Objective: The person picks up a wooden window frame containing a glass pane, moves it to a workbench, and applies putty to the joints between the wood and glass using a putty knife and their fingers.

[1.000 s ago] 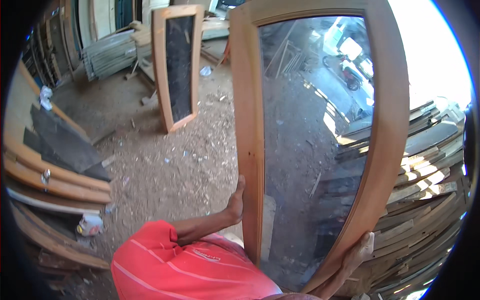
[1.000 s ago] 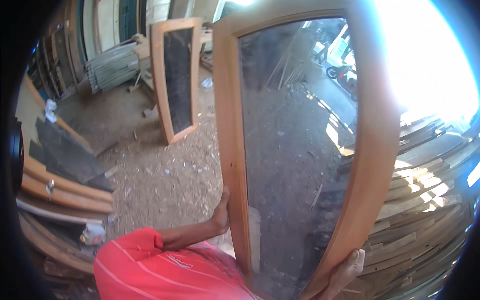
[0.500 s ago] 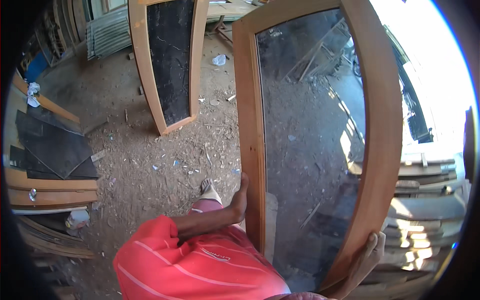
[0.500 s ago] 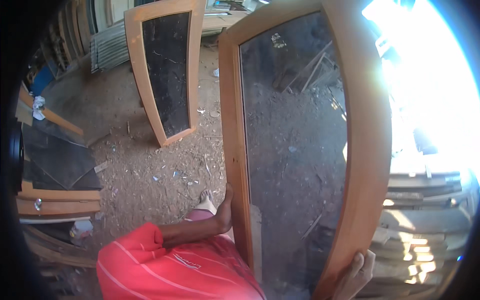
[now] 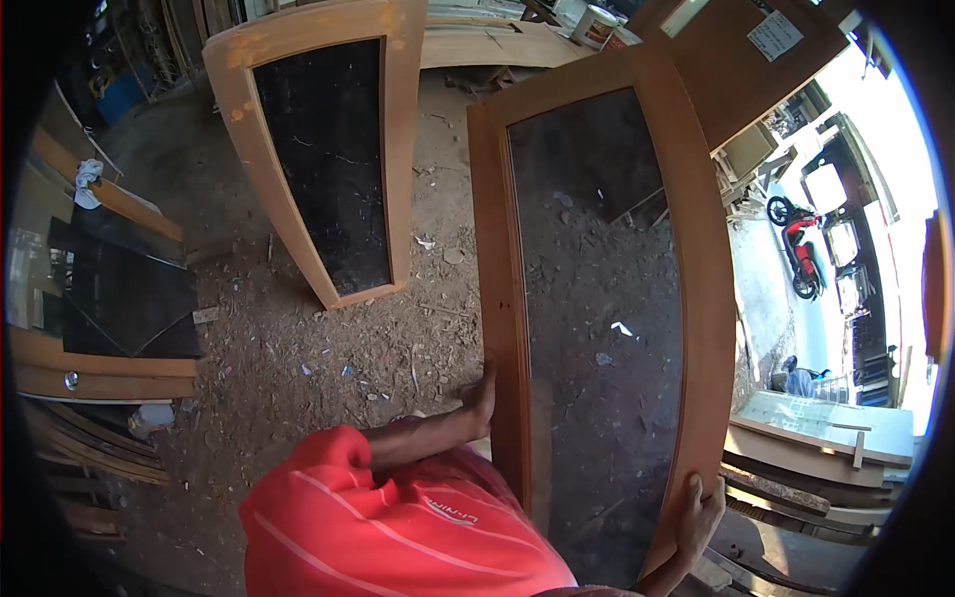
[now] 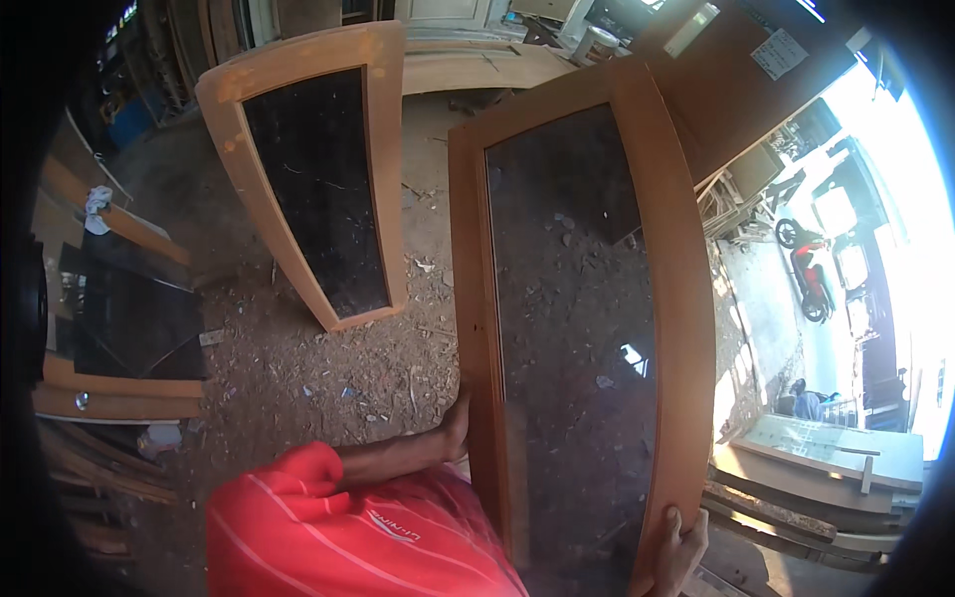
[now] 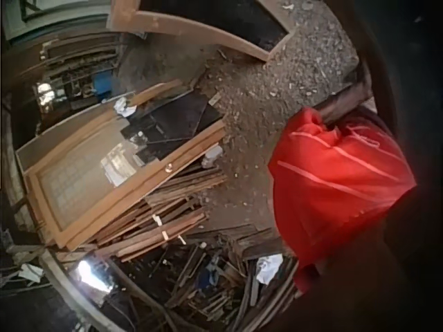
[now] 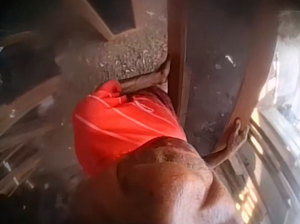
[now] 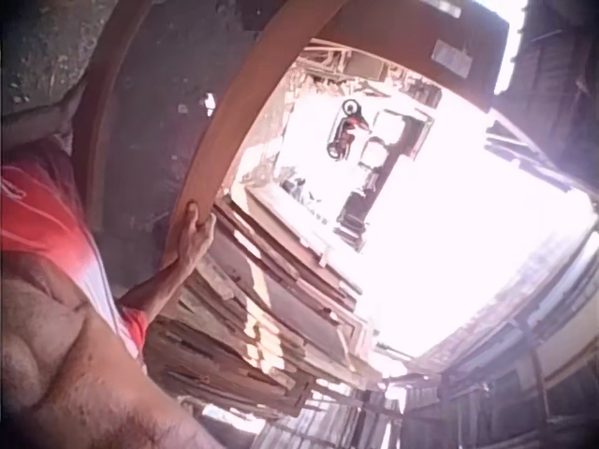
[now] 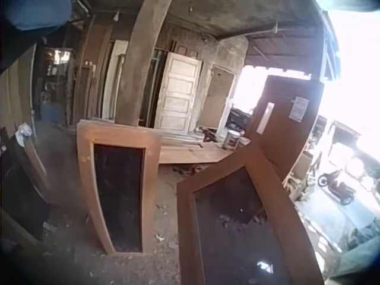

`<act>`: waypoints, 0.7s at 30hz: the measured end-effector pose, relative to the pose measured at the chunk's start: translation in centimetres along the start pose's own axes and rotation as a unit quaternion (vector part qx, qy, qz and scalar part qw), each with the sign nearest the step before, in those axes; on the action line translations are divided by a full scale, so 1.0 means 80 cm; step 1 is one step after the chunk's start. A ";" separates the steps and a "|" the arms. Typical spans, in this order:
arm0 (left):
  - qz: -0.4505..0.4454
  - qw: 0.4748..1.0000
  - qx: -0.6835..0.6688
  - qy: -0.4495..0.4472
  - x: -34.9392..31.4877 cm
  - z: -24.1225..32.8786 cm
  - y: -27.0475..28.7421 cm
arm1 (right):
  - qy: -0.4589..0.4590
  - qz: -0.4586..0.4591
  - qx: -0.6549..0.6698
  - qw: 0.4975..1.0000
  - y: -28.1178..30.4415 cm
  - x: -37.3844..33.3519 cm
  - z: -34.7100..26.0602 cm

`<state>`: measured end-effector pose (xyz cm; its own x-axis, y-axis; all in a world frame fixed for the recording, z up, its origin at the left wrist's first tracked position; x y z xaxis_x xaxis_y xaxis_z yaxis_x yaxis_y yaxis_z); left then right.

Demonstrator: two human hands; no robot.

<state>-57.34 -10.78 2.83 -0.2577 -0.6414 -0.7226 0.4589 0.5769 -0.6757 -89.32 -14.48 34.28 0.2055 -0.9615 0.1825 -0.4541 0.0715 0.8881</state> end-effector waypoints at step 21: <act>-0.001 0.948 -0.246 -0.202 0.292 0.397 -0.204 | 0.230 -0.151 0.017 0.961 -0.189 0.747 -0.049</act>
<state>-43.81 -51.26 1.58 0.1337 -0.7274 -0.6731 -0.0191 0.6772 -0.7356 -66.79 -71.96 33.44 0.6905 -0.7173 0.0933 -0.3397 -0.2077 0.9173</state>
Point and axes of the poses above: each hand's wrist, its own x-axis towards the middle knuckle, its own y-axis out of the back of the hand, z = x × y, the point moved 3 cm from there along x, towards the middle knuckle, and after that the axes turned 13 degrees about y, right-handed, at the moved point
